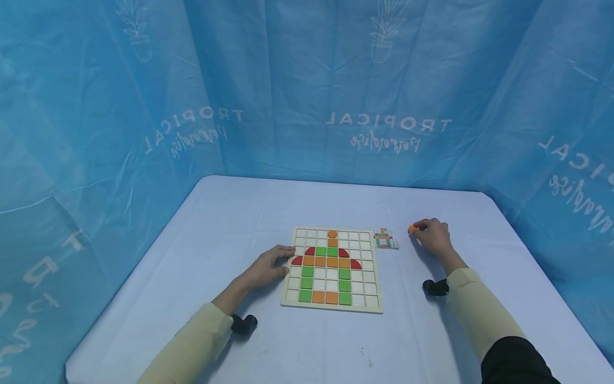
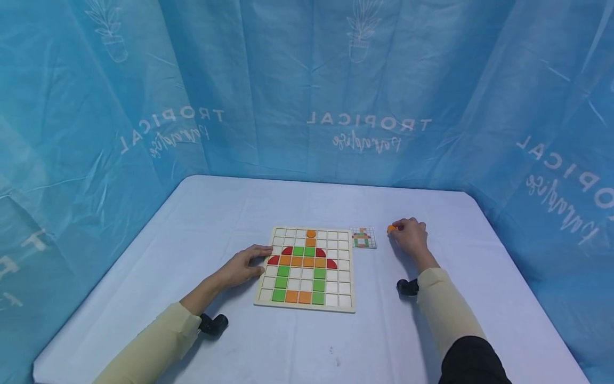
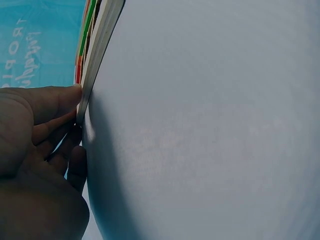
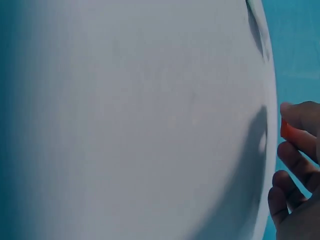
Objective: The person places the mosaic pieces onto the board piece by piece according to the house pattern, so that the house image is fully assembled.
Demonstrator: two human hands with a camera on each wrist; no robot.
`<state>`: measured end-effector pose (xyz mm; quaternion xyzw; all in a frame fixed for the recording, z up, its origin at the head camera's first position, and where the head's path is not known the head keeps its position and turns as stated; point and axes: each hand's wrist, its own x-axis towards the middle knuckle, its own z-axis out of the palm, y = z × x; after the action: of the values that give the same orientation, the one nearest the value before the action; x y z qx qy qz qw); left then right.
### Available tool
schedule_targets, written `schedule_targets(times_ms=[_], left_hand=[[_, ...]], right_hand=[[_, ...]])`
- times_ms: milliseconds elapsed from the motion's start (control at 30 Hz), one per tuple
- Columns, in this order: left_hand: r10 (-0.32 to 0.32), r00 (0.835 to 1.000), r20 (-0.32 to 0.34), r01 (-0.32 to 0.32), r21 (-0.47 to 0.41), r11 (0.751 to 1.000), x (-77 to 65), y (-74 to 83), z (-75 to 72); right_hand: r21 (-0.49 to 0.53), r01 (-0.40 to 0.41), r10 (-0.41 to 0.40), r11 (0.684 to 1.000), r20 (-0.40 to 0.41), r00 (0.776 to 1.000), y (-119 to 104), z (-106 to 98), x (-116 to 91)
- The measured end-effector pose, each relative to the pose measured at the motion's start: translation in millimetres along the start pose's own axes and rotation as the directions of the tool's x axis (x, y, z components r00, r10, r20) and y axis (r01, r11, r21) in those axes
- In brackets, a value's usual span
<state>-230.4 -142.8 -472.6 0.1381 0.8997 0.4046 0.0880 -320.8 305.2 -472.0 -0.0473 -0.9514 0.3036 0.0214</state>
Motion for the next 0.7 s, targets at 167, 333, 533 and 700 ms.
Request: schedule_targets(times_ms=[167,333,533,700], left_hand=[[-0.007,1.000,-0.009,0.007,-0.010,1.000,0.5,0.5,-0.7],[0.002,1.000,-0.003,-0.002,-0.001,1.000,0.3,0.0,-0.8],[0.006,1.000,-0.004,-0.006,0.006,1.000,0.4,-0.7,-0.1],[0.001,1.000,-0.005,-0.001,-0.005,1.000,-0.9,0.9,0.0]], right_hand=[[0.042,0.060,-0.059,0.997,-0.024,0.998,-28.0,3.9,-3.6],[0.065,0.112,-0.110,0.992,-0.044,0.993,-57.3,18.1,-6.0],[0.133,0.130,-0.133,0.982,0.009,0.991,-88.2,39.1,-10.9],[0.152,0.172,-0.180,0.973,0.038,0.983,-107.9,57.1,-14.5]])
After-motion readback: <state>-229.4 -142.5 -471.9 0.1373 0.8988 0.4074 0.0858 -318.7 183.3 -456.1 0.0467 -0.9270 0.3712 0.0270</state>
